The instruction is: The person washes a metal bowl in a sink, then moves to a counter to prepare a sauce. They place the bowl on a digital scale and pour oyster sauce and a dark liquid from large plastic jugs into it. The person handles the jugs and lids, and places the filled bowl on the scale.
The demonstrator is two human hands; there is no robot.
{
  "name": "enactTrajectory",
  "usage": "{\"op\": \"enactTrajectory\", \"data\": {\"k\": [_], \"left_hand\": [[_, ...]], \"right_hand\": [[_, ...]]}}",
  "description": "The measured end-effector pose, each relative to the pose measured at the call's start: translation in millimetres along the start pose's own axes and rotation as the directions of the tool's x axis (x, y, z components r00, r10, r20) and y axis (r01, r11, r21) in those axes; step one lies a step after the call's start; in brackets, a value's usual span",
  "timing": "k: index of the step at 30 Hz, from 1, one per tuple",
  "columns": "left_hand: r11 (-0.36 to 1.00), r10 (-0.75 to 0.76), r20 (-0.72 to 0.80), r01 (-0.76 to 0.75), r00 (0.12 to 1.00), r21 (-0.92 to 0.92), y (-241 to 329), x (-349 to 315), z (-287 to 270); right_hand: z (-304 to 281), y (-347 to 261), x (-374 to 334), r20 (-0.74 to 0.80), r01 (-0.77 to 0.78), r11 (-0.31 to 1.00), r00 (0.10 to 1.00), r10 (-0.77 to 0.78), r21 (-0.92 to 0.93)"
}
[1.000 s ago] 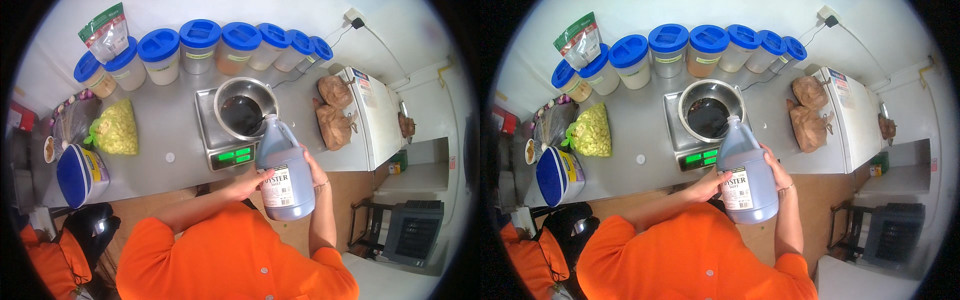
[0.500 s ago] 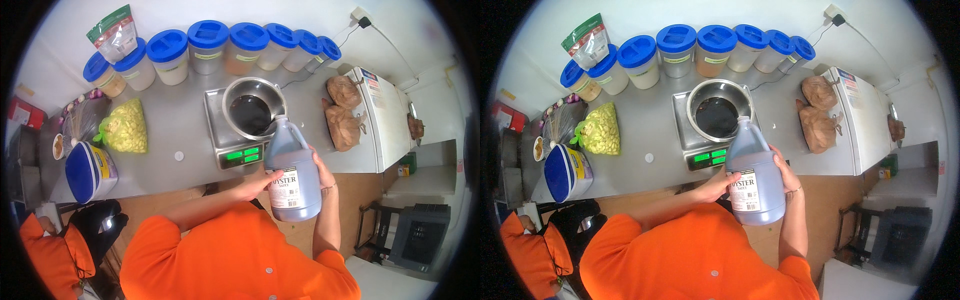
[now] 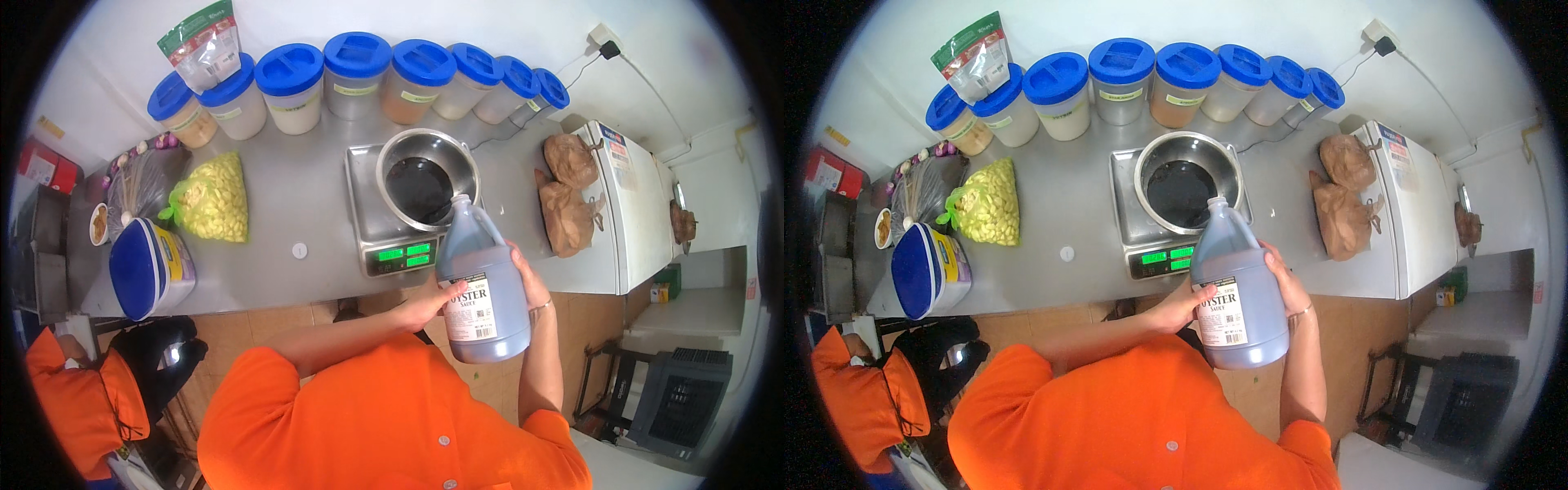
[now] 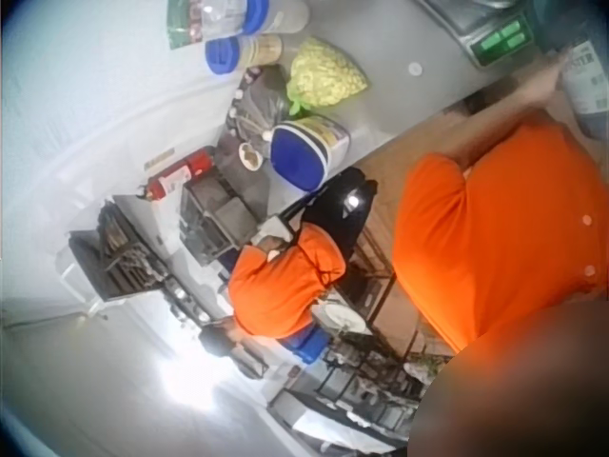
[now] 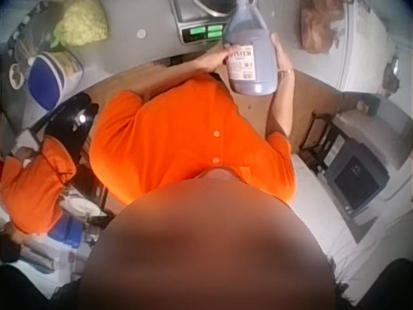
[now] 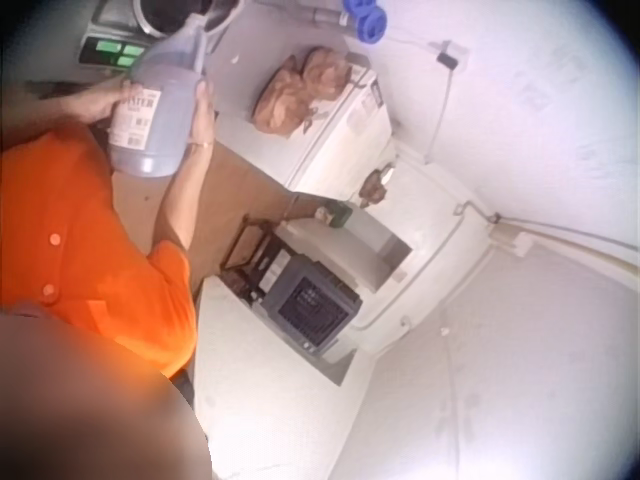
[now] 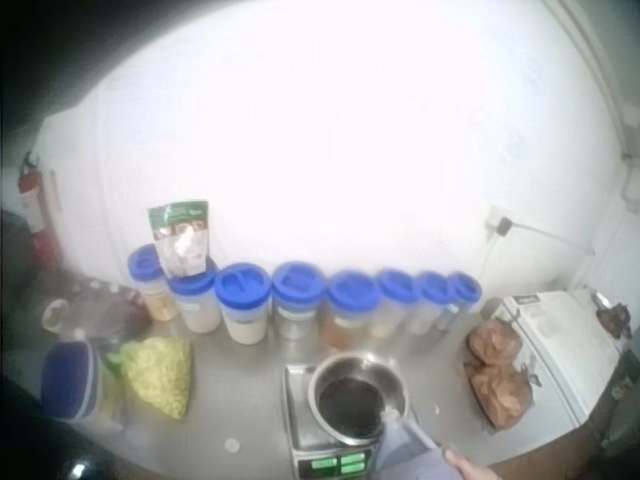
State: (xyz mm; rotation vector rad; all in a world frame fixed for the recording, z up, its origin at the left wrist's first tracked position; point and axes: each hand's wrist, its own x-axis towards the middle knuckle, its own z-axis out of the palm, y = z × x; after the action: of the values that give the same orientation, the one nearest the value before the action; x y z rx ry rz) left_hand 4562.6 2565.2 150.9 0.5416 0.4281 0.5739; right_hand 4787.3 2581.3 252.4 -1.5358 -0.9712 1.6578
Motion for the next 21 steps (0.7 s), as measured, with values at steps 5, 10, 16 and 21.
{"op": "enactTrajectory", "data": {"k": [5, 10, 16, 21], "left_hand": [[1.000, 0.027, -0.014, -0.027, 1.000, 0.011, 5.2, -6.8, 11.0], [0.994, 0.025, 0.015, -0.023, 1.000, -0.106, 2.1, -9.0, 9.3], [0.987, 0.004, 0.030, 0.001, 1.000, -0.161, 8.0, -5.5, 10.2], [0.995, 0.021, 0.033, -0.018, 0.999, -0.101, 13.9, -0.1, 9.1]], "right_hand": [[-7.2, -2.5, 3.9, 0.016, 0.009, 0.993, 1.000, -0.007, -0.120], [-0.7, -16.1, 4.9, 0.039, -0.034, 0.994, 0.999, 0.038, -0.107], [-2.7, -19.4, 5.8, 0.004, -0.061, 0.997, 0.998, 0.061, -0.053], [0.3, -22.6, 6.8, 0.003, -0.020, 0.998, 1.000, 0.020, -0.054]]}}
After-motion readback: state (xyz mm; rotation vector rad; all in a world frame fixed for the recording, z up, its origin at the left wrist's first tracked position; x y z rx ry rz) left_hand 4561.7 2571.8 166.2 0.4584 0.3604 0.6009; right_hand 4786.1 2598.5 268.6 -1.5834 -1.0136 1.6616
